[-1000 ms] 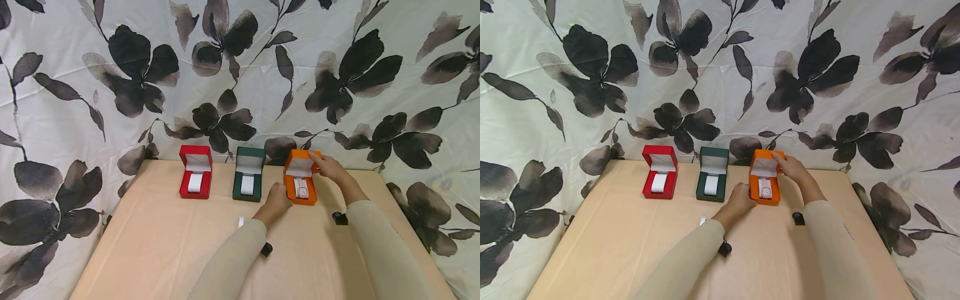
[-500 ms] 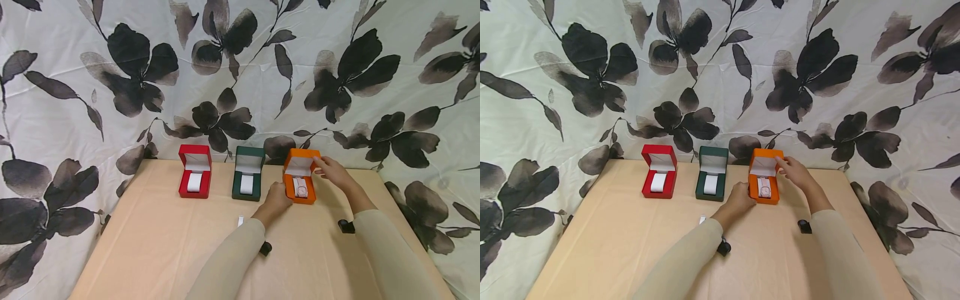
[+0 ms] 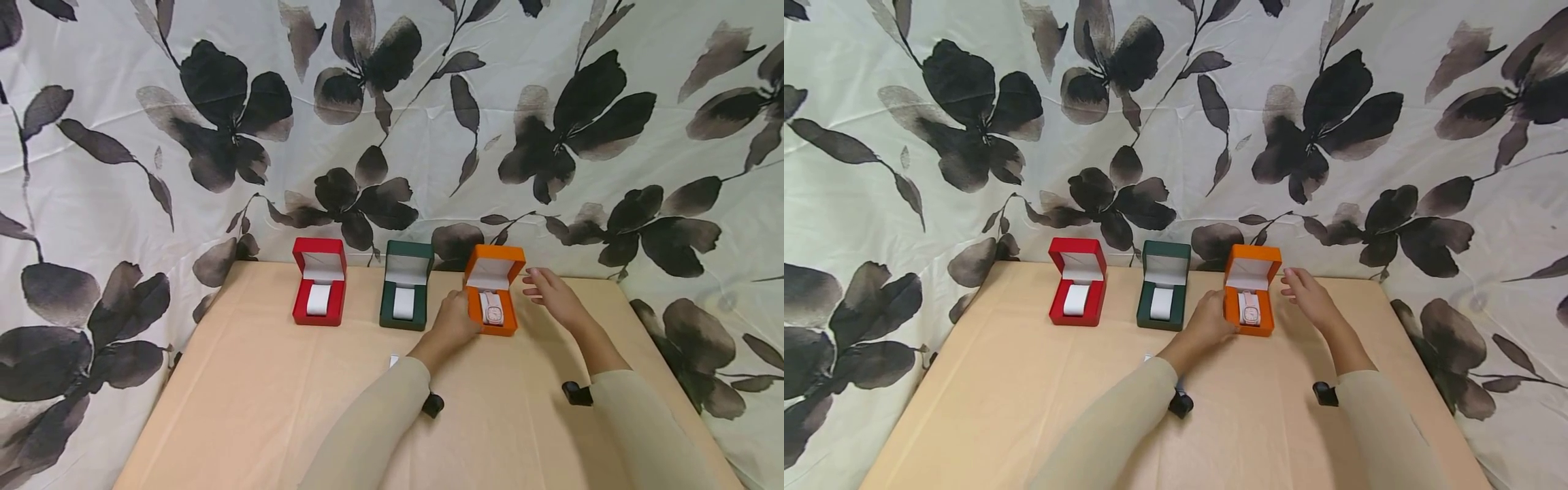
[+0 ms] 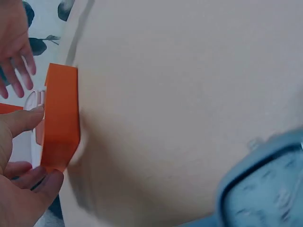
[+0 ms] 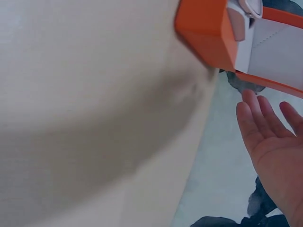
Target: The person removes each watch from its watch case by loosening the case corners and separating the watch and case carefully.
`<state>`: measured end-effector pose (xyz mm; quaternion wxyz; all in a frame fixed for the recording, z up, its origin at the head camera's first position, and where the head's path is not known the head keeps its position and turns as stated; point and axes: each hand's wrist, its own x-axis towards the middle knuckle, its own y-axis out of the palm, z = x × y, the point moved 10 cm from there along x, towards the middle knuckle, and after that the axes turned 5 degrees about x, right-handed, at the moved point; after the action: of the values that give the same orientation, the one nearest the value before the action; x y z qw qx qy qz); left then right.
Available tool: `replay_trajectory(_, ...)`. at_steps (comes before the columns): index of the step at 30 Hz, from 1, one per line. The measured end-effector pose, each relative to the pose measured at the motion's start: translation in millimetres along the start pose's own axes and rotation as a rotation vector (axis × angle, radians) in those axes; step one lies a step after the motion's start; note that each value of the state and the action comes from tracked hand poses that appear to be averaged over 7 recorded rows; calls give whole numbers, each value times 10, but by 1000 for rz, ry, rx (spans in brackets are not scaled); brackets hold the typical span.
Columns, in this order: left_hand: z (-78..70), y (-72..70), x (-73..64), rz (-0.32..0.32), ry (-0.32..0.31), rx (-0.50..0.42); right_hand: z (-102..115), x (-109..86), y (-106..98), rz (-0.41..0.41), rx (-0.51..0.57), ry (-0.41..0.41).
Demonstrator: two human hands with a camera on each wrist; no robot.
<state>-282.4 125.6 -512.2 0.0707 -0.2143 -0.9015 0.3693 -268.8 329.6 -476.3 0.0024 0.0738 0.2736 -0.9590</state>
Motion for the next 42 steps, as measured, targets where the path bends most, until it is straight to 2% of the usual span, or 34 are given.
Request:
replay_trajectory(4,-68,-12,43,29,9,95,-86,-63,26,-18,9,-12)
replay_trajectory(10,-171,-25,112,66,92,216,-202,-142,130,-24,-17,-36)
replay_trajectory(15,-173,-3,153,107,117,233,-252,-178,218,-26,-73,-84)
replay_trajectory(23,-236,81,189,134,170,291,-336,-212,316,1,-130,-60)
replay_trajectory(29,-237,106,190,140,163,335,-362,-232,381,17,-162,-56)
replay_trajectory(42,-190,22,254,161,123,307,-274,-209,459,4,-167,-89)
